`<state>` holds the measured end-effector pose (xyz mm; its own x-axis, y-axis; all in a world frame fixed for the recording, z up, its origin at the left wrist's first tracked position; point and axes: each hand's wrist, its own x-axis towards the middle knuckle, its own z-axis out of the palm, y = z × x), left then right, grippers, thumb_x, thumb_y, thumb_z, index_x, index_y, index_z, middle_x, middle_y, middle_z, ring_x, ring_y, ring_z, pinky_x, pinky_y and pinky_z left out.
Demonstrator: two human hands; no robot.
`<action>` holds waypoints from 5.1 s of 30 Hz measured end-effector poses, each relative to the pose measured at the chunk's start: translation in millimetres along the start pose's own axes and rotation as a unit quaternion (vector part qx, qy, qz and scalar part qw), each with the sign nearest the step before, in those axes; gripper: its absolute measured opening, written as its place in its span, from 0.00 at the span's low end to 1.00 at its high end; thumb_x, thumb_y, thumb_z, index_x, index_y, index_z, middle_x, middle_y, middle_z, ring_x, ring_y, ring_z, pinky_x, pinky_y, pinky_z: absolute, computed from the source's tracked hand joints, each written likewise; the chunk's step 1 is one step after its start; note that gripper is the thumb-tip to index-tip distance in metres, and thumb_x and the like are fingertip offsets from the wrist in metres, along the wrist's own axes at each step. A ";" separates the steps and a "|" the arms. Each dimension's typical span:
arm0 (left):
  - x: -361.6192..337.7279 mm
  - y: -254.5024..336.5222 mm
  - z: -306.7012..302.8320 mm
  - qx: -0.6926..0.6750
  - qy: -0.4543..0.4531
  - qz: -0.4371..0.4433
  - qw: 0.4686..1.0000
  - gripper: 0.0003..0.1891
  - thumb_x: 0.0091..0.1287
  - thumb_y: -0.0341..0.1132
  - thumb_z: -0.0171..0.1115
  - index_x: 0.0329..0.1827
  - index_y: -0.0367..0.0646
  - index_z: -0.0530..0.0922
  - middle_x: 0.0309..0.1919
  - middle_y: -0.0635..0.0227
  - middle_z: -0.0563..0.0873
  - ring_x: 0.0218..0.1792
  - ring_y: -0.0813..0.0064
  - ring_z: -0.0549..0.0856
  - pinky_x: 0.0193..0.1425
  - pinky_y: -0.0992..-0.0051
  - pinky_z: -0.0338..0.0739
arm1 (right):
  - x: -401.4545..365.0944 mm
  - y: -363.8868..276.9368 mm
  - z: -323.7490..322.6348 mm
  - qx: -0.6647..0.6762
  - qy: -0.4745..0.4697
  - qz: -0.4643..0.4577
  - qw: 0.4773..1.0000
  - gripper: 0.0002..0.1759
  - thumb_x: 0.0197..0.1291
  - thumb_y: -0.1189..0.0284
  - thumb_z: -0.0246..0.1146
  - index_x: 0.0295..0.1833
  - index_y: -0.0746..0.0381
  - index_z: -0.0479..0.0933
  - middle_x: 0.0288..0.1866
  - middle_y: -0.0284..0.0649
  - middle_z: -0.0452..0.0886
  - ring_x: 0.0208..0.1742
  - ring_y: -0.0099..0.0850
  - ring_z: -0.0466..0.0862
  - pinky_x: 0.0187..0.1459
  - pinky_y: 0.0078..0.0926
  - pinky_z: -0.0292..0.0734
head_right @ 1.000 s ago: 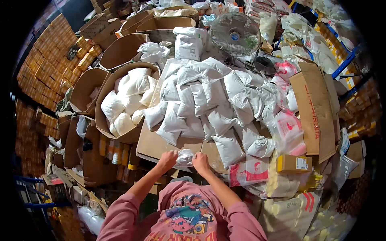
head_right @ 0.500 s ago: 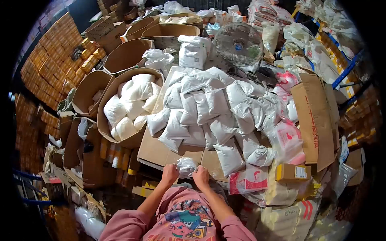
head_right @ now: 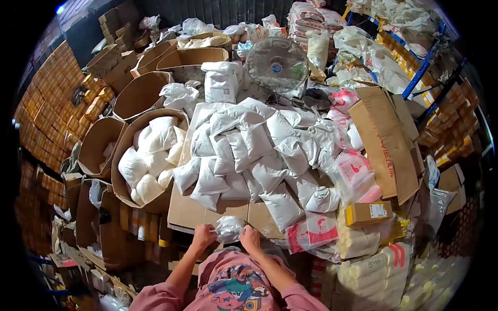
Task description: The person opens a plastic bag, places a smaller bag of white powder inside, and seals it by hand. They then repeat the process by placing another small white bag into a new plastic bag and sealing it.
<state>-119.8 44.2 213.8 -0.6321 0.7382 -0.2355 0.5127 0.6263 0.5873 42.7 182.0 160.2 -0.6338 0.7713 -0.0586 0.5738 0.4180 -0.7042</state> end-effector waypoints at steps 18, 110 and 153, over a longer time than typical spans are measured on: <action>-16.2 26.2 -3.3 -0.301 0.055 -0.163 0.938 0.07 0.53 0.28 0.59 0.30 0.32 0.74 0.22 0.46 0.81 0.26 0.51 0.84 0.33 0.60 0.78 | 37.8 -0.5 -38.5 0.296 -0.132 0.183 0.928 0.13 0.51 0.80 0.57 0.18 0.60 0.64 0.12 0.31 0.66 0.12 0.21 0.68 0.13 0.25 0.59; -48.7 2.7 293.7 -0.690 0.020 -0.426 0.585 0.12 0.59 0.20 0.68 0.46 0.32 0.80 0.40 0.61 0.86 0.41 0.73 0.83 0.48 0.73 0.78 | -69.9 152.2 50.2 0.288 -0.100 0.403 0.863 0.07 0.62 0.78 0.65 0.37 0.73 0.80 0.27 0.34 0.78 0.26 0.17 0.75 0.27 0.14 0.67; -57.8 -59.3 243.4 -0.725 0.255 -0.420 0.483 0.04 0.64 0.22 0.64 0.40 0.31 0.81 0.35 0.66 0.86 0.32 0.84 0.79 0.41 0.82 0.73 | -94.3 137.8 59.0 0.238 0.061 0.483 0.840 0.05 0.65 0.79 0.60 0.46 0.67 0.74 0.38 0.36 0.78 0.38 0.24 0.77 0.42 0.24 0.76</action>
<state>27.7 25.3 4.1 -0.5142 -0.0134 -0.8576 -0.7608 -0.4545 0.4633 150.9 138.5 27.0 0.0827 0.6959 -0.7134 0.4989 -0.6486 -0.5749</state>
